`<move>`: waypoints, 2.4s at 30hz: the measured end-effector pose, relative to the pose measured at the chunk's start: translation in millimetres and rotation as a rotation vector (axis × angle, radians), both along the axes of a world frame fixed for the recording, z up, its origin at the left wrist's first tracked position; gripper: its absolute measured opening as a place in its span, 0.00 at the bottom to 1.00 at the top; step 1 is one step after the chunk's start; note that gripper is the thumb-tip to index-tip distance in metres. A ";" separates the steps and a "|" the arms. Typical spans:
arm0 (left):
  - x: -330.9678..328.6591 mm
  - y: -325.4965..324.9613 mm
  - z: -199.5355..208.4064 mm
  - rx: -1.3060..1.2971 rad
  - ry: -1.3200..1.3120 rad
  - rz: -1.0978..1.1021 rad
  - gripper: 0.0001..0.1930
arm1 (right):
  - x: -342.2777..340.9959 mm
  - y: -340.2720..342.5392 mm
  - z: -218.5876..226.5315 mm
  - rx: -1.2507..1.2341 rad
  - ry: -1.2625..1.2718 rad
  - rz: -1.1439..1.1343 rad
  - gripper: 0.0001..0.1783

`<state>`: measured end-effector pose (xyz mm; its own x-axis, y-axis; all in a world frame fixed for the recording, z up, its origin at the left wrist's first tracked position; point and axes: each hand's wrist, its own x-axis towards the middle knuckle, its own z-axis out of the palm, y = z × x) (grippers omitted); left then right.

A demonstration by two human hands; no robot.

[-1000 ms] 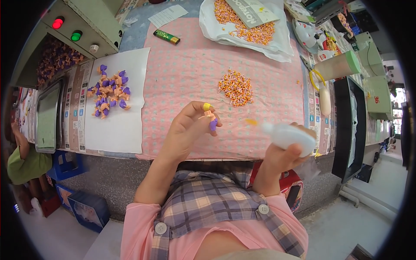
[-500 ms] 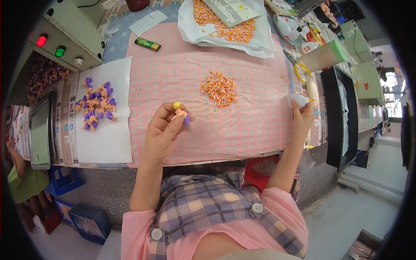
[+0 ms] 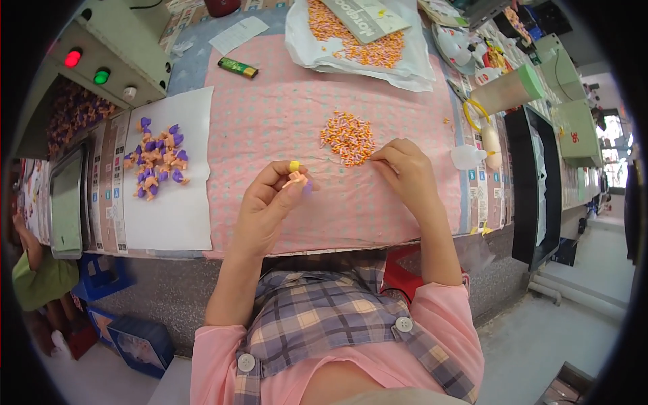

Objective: Assembling small toy components by gluing plastic beads onto them at a factory workstation.

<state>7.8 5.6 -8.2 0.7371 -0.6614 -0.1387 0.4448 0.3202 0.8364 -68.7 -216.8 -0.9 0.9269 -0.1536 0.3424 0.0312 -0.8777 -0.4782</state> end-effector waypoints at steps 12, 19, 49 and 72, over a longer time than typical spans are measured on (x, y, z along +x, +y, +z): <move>0.0 -2.6 5.6 -0.024 0.018 -0.067 0.10 | 7.3 6.6 -1.6 -0.132 0.028 -0.009 0.05; -0.3 -5.2 6.8 -0.030 0.019 -0.080 0.09 | 7.8 5.7 -2.2 -0.288 0.036 0.032 0.05; -12.5 -13.7 8.0 -0.097 -0.098 -0.302 0.09 | -9.8 49.4 7.6 0.805 -0.105 0.299 0.05; 2.8 -5.3 -3.4 -0.021 -0.024 0.052 0.10 | 1.5 58.1 -6.3 -0.006 0.081 0.127 0.08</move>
<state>10.6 0.2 -11.6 0.7734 -0.6246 -0.1078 0.4074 0.3596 0.8395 -67.2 -158.8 -7.2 0.9634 -0.0312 0.2662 0.1040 -0.8719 -0.4786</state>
